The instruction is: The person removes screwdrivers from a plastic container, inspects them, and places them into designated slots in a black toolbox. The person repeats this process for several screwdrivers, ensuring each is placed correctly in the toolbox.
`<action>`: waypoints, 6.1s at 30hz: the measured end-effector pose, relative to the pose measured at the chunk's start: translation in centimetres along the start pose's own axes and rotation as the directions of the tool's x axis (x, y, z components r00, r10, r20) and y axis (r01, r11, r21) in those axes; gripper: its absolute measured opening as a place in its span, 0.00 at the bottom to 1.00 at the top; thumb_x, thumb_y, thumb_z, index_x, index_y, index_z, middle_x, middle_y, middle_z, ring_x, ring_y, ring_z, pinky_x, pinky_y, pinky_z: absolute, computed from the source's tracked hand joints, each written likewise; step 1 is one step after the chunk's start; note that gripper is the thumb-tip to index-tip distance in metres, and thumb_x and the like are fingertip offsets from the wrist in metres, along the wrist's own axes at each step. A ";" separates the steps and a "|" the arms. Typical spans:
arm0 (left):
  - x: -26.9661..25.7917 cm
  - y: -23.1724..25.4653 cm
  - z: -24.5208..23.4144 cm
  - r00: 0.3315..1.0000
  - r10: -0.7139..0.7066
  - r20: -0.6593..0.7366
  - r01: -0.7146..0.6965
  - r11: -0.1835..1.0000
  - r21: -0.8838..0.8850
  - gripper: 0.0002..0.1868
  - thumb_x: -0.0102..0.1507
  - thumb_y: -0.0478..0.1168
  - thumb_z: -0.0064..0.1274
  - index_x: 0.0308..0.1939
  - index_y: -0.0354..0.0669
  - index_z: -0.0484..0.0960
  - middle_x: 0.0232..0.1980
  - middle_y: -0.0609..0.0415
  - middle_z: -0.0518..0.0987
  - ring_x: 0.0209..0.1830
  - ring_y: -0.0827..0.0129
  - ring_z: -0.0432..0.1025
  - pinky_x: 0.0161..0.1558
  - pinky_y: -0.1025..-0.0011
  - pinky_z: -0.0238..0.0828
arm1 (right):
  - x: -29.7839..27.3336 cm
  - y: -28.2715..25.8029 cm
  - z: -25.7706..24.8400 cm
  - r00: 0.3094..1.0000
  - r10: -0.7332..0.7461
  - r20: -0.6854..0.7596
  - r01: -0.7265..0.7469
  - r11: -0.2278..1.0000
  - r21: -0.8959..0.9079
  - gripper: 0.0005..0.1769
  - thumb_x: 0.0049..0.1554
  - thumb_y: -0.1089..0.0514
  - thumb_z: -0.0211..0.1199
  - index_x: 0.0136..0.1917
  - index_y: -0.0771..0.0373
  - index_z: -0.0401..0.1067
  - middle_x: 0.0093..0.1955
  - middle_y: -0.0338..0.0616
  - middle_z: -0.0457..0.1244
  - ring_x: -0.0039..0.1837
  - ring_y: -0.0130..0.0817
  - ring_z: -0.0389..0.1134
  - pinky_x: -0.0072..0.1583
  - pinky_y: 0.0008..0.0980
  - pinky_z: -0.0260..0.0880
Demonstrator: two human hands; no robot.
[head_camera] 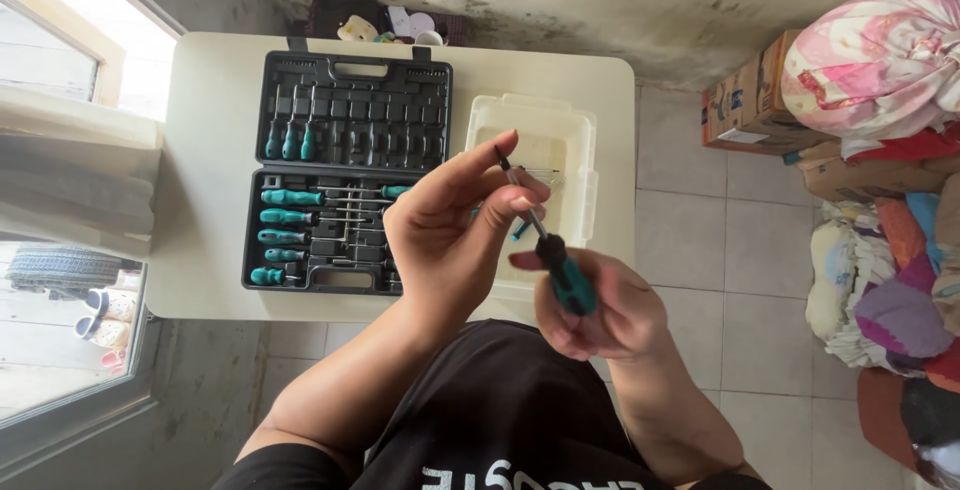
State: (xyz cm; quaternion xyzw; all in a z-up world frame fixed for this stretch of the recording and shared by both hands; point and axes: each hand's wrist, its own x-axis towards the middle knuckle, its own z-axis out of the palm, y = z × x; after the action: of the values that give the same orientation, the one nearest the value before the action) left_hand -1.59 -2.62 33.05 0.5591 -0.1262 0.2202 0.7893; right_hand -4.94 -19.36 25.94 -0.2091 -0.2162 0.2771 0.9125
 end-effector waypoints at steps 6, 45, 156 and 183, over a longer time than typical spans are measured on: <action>-0.8 0.6 0.1 0.997 -0.068 0.045 0.069 0.997 -0.033 0.18 0.71 0.36 0.52 0.64 0.34 0.73 0.43 0.40 0.84 0.36 0.63 0.79 0.51 0.66 0.85 | -0.9 -1.3 1.3 0.947 0.222 -0.232 -0.280 0.924 -0.261 0.26 0.68 0.46 0.54 0.65 0.73 0.62 0.37 0.50 0.56 0.28 0.29 0.52 0.29 0.24 0.48; 1.5 -6.7 -3.1 0.944 -0.268 -0.193 0.289 0.954 0.085 0.11 0.69 0.26 0.49 0.51 0.38 0.83 0.52 0.46 0.84 0.54 0.57 0.80 0.54 0.64 0.80 | -0.1 0.0 -5.5 0.921 -0.025 -0.389 -0.273 0.670 -0.690 0.09 0.68 0.59 0.47 0.57 0.67 0.60 0.39 0.44 0.57 0.37 0.27 0.61 0.39 0.25 0.67; 1.4 4.3 3.3 0.935 0.101 0.340 -0.131 0.989 0.065 0.05 0.72 0.33 0.48 0.50 0.35 0.75 0.49 0.42 0.81 0.40 0.62 0.79 0.46 0.69 0.83 | -1.6 -1.6 5.1 0.934 -0.209 -0.291 -0.032 0.760 -0.649 0.28 0.67 0.36 0.48 0.50 0.67 0.63 0.33 0.42 0.53 0.34 0.29 0.53 0.32 0.24 0.55; 3.5 -1.3 2.0 0.936 -0.337 -0.098 0.324 0.937 -0.134 0.07 0.59 0.36 0.65 0.37 0.37 0.86 0.31 0.49 0.82 0.29 0.68 0.77 0.34 0.77 0.77 | -0.7 -3.2 0.7 0.903 -0.041 -0.429 -0.241 0.777 -0.581 0.27 0.66 0.40 0.50 0.51 0.69 0.69 0.29 0.40 0.51 0.31 0.27 0.50 0.33 0.24 0.51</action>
State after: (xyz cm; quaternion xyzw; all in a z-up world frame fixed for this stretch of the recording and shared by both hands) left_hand 2.17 -4.20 34.19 0.5117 0.0047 0.1097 0.8521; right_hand -4.49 -21.96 27.96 -0.5636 -0.0832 0.1882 0.8000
